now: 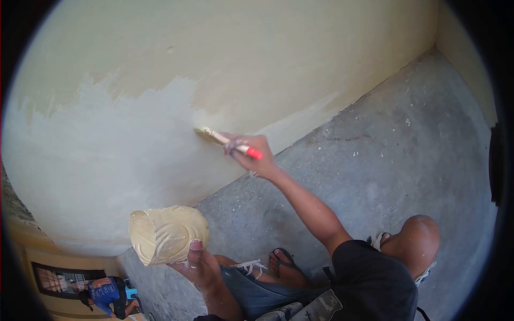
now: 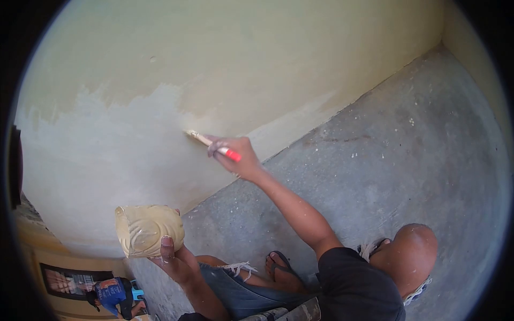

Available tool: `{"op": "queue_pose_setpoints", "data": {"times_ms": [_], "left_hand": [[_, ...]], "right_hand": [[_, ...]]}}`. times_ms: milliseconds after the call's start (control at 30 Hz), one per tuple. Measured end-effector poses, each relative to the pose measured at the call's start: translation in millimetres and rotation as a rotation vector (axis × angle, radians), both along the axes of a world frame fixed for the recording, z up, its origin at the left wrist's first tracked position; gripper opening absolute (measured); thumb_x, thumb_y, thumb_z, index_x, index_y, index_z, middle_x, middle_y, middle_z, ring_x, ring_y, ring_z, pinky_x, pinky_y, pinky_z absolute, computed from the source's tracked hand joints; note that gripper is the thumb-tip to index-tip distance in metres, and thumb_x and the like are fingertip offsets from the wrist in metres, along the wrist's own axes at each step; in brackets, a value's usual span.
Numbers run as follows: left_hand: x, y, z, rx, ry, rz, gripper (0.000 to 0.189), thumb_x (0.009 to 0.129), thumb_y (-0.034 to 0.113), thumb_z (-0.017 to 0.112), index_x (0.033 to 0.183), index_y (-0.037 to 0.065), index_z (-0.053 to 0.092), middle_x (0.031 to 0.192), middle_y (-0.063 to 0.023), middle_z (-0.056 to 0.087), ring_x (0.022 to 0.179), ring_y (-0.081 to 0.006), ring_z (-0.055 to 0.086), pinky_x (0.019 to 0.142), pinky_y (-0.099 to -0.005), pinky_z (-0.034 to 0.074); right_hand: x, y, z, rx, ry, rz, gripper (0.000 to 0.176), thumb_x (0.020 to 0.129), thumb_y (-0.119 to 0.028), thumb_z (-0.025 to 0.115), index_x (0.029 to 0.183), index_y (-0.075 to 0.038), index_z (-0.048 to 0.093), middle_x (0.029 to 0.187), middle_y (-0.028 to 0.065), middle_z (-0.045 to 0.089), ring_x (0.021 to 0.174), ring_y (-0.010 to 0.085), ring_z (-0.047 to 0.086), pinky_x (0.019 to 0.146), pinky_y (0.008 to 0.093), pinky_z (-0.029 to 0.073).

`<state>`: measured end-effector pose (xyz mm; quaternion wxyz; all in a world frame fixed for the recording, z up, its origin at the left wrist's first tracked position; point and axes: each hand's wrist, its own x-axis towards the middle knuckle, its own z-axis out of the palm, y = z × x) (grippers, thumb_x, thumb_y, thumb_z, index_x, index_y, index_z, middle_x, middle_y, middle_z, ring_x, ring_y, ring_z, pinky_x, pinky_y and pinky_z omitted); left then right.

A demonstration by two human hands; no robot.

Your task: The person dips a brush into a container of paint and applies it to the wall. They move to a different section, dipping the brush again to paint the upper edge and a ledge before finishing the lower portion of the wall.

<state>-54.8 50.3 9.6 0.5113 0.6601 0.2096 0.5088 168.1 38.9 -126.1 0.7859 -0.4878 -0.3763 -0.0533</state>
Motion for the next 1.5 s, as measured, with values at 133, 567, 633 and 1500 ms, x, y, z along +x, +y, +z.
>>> {"op": "queue_pose_setpoints", "data": {"times_ms": [133, 567, 633, 1500], "left_hand": [[-3.8, 9.5, -4.4, 0.061, 0.026, -0.01, 0.078, 0.076, 0.012, 0.069, 0.142, 0.004, 0.028, 0.13, -0.0208, 0.046, 0.116, -0.0374, 0.054, 0.102, -0.0549, 0.047], [-10.1, 28.3, -10.6, 0.056, -0.018, 0.004, 0.076, 0.076, 0.012, 0.069, 0.141, 0.004, 0.031, 0.13, -0.0222, 0.047, 0.116, -0.0385, 0.053, 0.102, -0.0543, 0.046], [-7.3, 23.0, -6.1, 0.013, -0.028, -0.003, 0.075, 0.075, 0.013, 0.069, 0.14, 0.003, 0.033, 0.129, -0.0221, 0.048, 0.117, -0.0386, 0.053, 0.102, -0.054, 0.046], [-0.5, 11.5, -3.5, -0.028, -0.023, -0.015, 0.085, 0.072, 0.012, 0.072, 0.144, 0.005, 0.028, 0.134, -0.0172, 0.044, 0.121, -0.0353, 0.049, 0.105, -0.0472, 0.041]], "right_hand": [[44.3, -24.1, -4.3, 0.219, 0.303, -0.141, 0.01, 0.08, 0.01, 0.064, 0.084, 0.001, 0.066, 0.097, 0.0133, 0.072, 0.105, 0.021, 0.068, 0.087, 0.0289, 0.053], [28.9, -21.6, -19.2, -0.014, 0.103, -0.951, 0.013, 0.079, 0.009, 0.065, 0.085, -0.003, 0.067, 0.111, 0.0198, 0.069, 0.104, 0.0283, 0.069, 0.083, 0.0326, 0.055], [24.1, -9.1, -14.4, -0.237, -0.132, -0.936, 0.013, 0.075, 0.001, 0.068, 0.086, -0.007, 0.068, 0.127, 0.0157, 0.062, 0.112, 0.0329, 0.064, 0.086, 0.0394, 0.056], [16.2, -0.6, -29.0, 0.05, 0.254, -0.246, 0.012, 0.083, 0.009, 0.064, 0.082, -0.002, 0.065, 0.102, 0.0084, 0.072, 0.107, 0.0246, 0.067, 0.088, 0.0321, 0.054]]}}
